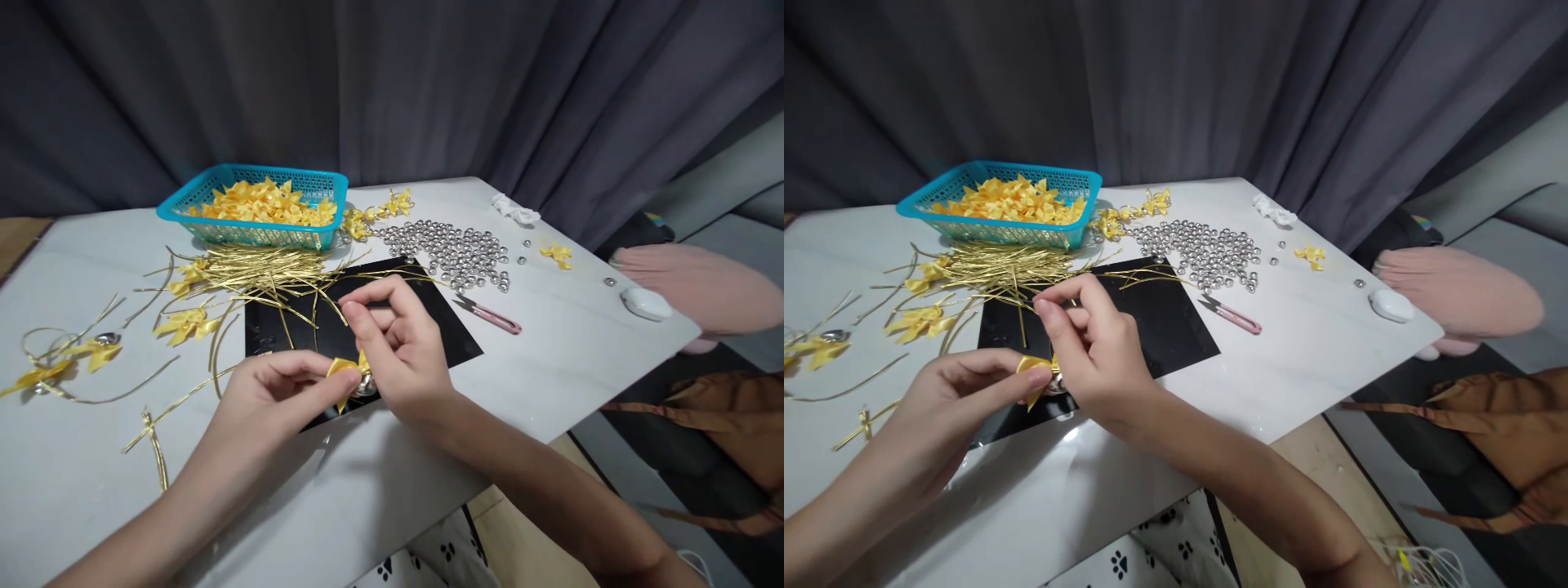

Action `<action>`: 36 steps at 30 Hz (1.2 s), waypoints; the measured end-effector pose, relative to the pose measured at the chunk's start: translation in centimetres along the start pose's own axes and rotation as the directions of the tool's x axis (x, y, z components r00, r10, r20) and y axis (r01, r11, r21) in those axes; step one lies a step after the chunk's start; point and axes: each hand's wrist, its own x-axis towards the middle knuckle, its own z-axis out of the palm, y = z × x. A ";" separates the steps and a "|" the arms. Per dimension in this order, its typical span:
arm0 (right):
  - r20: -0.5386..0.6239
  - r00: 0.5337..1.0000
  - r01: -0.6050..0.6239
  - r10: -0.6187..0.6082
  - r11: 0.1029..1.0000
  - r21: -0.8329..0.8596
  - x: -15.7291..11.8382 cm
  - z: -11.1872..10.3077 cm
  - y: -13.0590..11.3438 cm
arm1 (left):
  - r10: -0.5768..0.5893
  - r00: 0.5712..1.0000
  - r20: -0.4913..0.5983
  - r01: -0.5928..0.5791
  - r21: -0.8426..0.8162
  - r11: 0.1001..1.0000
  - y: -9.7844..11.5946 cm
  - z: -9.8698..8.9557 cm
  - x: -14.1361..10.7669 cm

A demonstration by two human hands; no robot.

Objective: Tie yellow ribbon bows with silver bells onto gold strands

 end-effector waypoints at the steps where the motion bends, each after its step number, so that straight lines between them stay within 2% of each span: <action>1: -0.002 1.000 -0.007 0.007 1.000 -0.002 0.0 -0.1 0.0 | -0.004 1.000 0.013 0.004 0.015 1.000 0.0 0.0 0.0; 5: 0.018 1.000 -0.004 0.004 1.000 -0.009 0.1 -0.3 -0.2 | 0.003 0.999 0.045 -0.006 0.067 0.998 0.0 -0.2 0.0; 9: 0.011 1.000 0.000 0.001 0.999 -0.033 0.1 -0.4 -0.1 | 0.012 0.997 0.079 -0.011 -0.009 1.000 -0.1 -0.5 -0.1; 12: 0.015 1.000 0.000 0.001 0.998 -0.062 0.3 -0.5 -0.2 | 0.027 0.996 0.080 -0.028 0.000 1.000 -0.1 -0.5 -0.1; 18: 0.162 0.982 0.131 -0.100 0.973 -0.190 0.8 -1.4 -0.9 | 0.032 0.996 0.080 -0.038 0.074 0.997 0.1 -0.1 0.1; 22: 0.293 0.945 0.227 -0.144 0.934 -0.275 1.0 -2.0 -1.0 | -0.014 0.987 0.163 -0.012 0.158 0.987 0.4 -0.9 0.3; 28: 0.358 0.926 0.232 -0.120 0.928 -0.290 0.7 -1.8 -0.9 | -0.079 0.976 0.201 0.041 0.186 0.982 0.6 -1.7 0.6; 30: 0.351 0.932 0.189 -0.092 0.949 -0.252 0.5 -1.5 -0.9 | -0.089 0.977 0.193 0.054 0.179 0.982 0.6 -1.5 0.6; 32: 0.305 0.952 0.096 -0.031 0.975 -0.198 0.5 -1.2 -0.8 | -0.072 0.981 0.179 0.041 0.168 0.985 0.6 -1.4 0.6; 34: 0.191 0.981 -0.011 0.041 0.988 -0.154 0.9 -1.3 -0.4 | -0.047 0.986 0.159 0.021 0.164 0.986 0.5 -1.3 0.8; 36: 0.054 0.993 -0.090 0.103 0.975 -0.201 1.5 -1.9 0.6 | -0.028 0.991 0.129 0.007 0.159 0.987 0.2 -1.4 1.2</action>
